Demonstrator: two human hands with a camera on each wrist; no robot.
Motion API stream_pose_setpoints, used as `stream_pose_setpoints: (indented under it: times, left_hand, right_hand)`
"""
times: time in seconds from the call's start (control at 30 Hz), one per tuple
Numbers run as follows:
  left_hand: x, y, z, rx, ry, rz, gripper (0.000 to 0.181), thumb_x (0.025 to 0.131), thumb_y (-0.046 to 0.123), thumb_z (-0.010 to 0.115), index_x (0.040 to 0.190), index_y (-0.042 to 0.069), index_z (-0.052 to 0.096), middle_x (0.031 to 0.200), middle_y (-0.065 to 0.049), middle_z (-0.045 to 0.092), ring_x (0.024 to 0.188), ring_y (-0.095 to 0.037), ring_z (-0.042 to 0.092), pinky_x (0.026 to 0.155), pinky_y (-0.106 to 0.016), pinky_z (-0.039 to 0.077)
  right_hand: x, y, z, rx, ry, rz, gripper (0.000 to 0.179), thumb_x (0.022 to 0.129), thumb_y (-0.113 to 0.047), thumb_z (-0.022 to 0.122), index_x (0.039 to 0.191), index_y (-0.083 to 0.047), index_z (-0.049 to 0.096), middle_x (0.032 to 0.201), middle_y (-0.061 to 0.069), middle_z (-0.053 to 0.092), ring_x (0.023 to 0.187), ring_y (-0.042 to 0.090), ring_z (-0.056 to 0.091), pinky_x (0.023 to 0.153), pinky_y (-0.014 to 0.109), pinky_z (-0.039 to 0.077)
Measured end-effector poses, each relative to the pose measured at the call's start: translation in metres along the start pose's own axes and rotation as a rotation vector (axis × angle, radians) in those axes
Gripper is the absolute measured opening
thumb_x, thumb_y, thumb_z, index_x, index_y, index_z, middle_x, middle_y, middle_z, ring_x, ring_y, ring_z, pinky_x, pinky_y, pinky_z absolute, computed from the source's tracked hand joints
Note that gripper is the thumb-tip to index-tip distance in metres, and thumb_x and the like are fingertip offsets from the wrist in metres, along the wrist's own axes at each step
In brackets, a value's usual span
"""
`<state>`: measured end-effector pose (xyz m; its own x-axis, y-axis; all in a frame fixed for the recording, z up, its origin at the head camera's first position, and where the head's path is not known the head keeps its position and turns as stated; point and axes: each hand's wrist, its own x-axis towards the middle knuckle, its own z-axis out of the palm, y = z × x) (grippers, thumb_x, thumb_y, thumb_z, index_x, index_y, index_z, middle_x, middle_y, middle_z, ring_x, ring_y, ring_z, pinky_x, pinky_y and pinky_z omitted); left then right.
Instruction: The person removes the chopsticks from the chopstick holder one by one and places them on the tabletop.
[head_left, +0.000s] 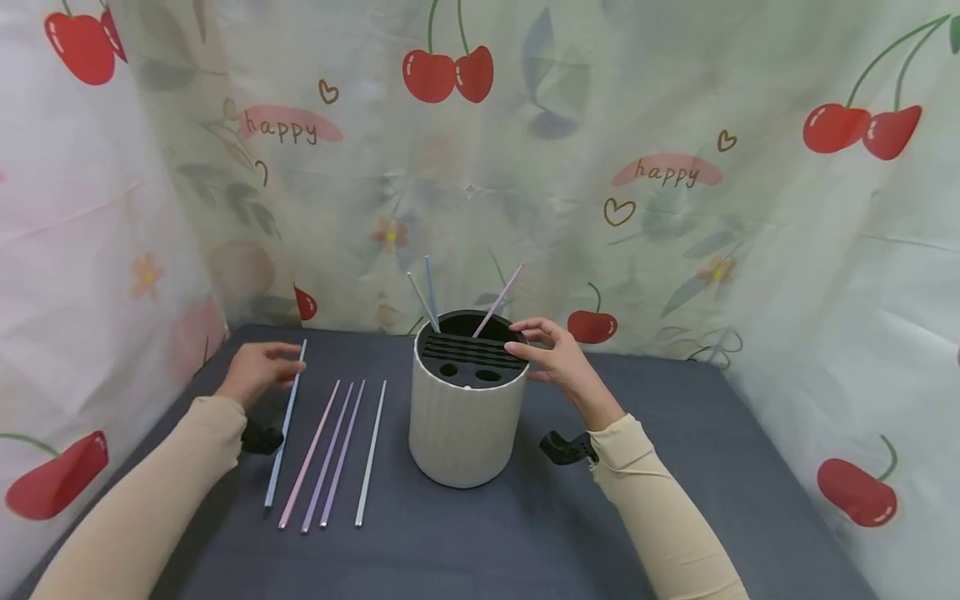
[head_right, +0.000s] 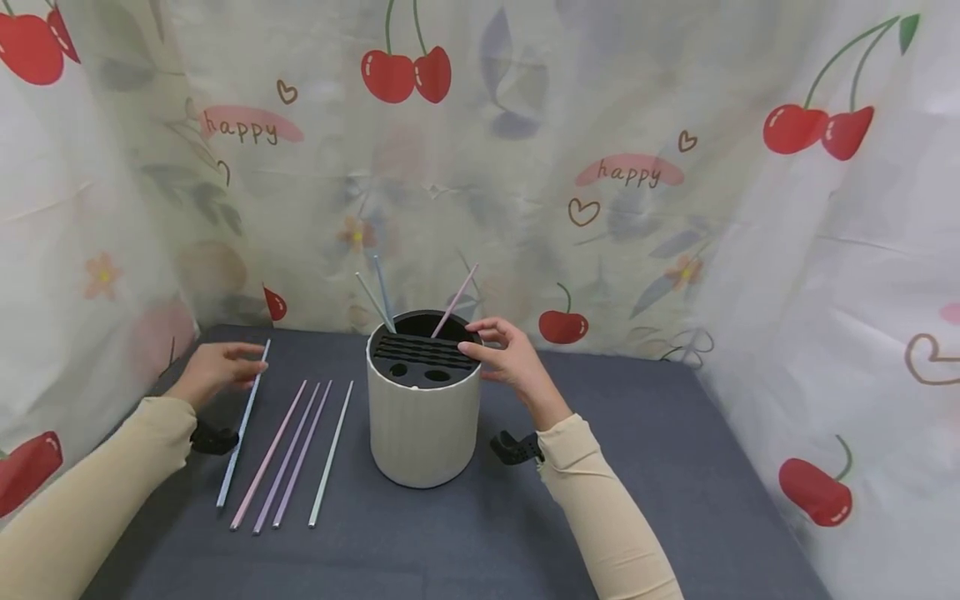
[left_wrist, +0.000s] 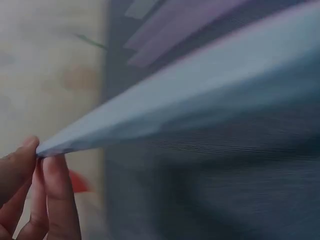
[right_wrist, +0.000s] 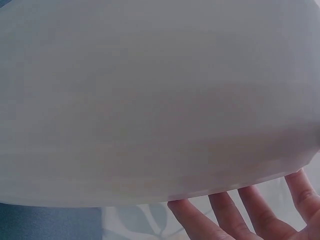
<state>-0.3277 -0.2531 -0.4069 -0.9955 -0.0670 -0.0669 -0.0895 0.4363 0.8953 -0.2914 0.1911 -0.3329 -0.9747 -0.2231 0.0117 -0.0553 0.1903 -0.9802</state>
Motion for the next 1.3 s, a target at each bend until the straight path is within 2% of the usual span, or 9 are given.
stream_pose_setpoints:
  times: [0.07,0.13,0.3,0.47,0.57,0.87,1.17,1.3]
  left_hand:
    - [0.002,-0.02,0.008,0.031,-0.034,-0.07,0.047,0.092,0.009,0.066,0.133,-0.009,0.051,0.111,-0.022,0.063,0.073,-0.008,0.063,0.066,-0.024,0.06]
    - [0.004,-0.033,0.014,0.04,-0.048,-0.127,0.046,0.089,0.005,0.068,0.131,-0.01,0.053,0.107,-0.022,0.063,0.069,-0.009,0.062,0.063,-0.026,0.06]
    - [0.008,-0.046,0.022,0.071,-0.024,-0.21,0.043,0.084,0.0,0.071,0.124,-0.01,0.058,0.088,-0.014,0.064,0.057,-0.008,0.061,0.055,-0.027,0.058]
    - [0.009,-0.045,0.026,0.119,-0.035,-0.184,0.041,0.082,-0.001,0.074,0.12,-0.01,0.06,0.108,-0.028,0.057,0.056,-0.01,0.062,0.055,-0.028,0.059]
    - [0.01,-0.044,0.028,0.132,-0.039,-0.167,0.042,0.08,-0.002,0.075,0.118,-0.01,0.061,0.116,-0.033,0.052,0.056,-0.011,0.062,0.055,-0.028,0.058]
    - [0.012,-0.045,0.03,0.149,-0.027,-0.198,0.044,0.077,-0.003,0.078,0.117,-0.009,0.06,0.116,-0.032,0.051,0.057,-0.013,0.06,0.054,-0.027,0.057]
    - [0.012,-0.042,0.032,0.154,-0.038,-0.228,0.045,0.08,0.002,0.077,0.12,-0.008,0.059,0.123,-0.034,0.047,0.059,-0.012,0.061,0.056,-0.026,0.057]
    - [0.012,-0.041,0.03,0.136,-0.051,-0.224,0.044,0.082,0.005,0.076,0.12,-0.009,0.059,0.12,-0.032,0.051,0.062,-0.012,0.062,0.058,-0.026,0.058]
  right_hand:
    - [0.0,-0.001,0.001,0.002,-0.001,0.002,0.041,0.091,-0.021,0.068,0.127,-0.008,0.053,0.139,0.015,0.044,0.129,0.033,0.044,0.099,0.06,0.046]
    - [-0.001,-0.001,0.002,0.001,-0.002,0.001,0.041,0.091,-0.021,0.069,0.127,-0.008,0.053,0.139,0.015,0.044,0.13,0.033,0.043,0.099,0.06,0.046]
    - [-0.001,0.0,0.003,-0.004,-0.011,0.001,0.042,0.091,-0.022,0.069,0.127,-0.009,0.053,0.141,0.015,0.043,0.13,0.034,0.043,0.099,0.06,0.046]
    - [0.0,0.0,0.002,-0.008,-0.014,0.005,0.042,0.091,-0.023,0.068,0.128,-0.009,0.053,0.141,0.015,0.043,0.13,0.034,0.043,0.098,0.059,0.047]
    - [0.001,-0.001,0.002,-0.012,-0.013,0.005,0.042,0.091,-0.023,0.068,0.128,-0.009,0.053,0.141,0.015,0.044,0.13,0.034,0.044,0.098,0.059,0.047]
    - [0.0,-0.003,0.001,-0.016,-0.02,-0.009,0.042,0.092,-0.021,0.067,0.128,-0.007,0.052,0.142,0.015,0.043,0.132,0.035,0.042,0.1,0.061,0.044]
    - [0.001,-0.001,0.0,-0.012,-0.018,-0.004,0.042,0.091,-0.021,0.068,0.128,-0.008,0.052,0.141,0.015,0.044,0.131,0.034,0.042,0.099,0.062,0.045]
    - [0.0,-0.001,-0.001,-0.012,-0.015,-0.005,0.042,0.091,-0.022,0.068,0.128,-0.008,0.052,0.141,0.015,0.043,0.131,0.034,0.042,0.099,0.061,0.045]
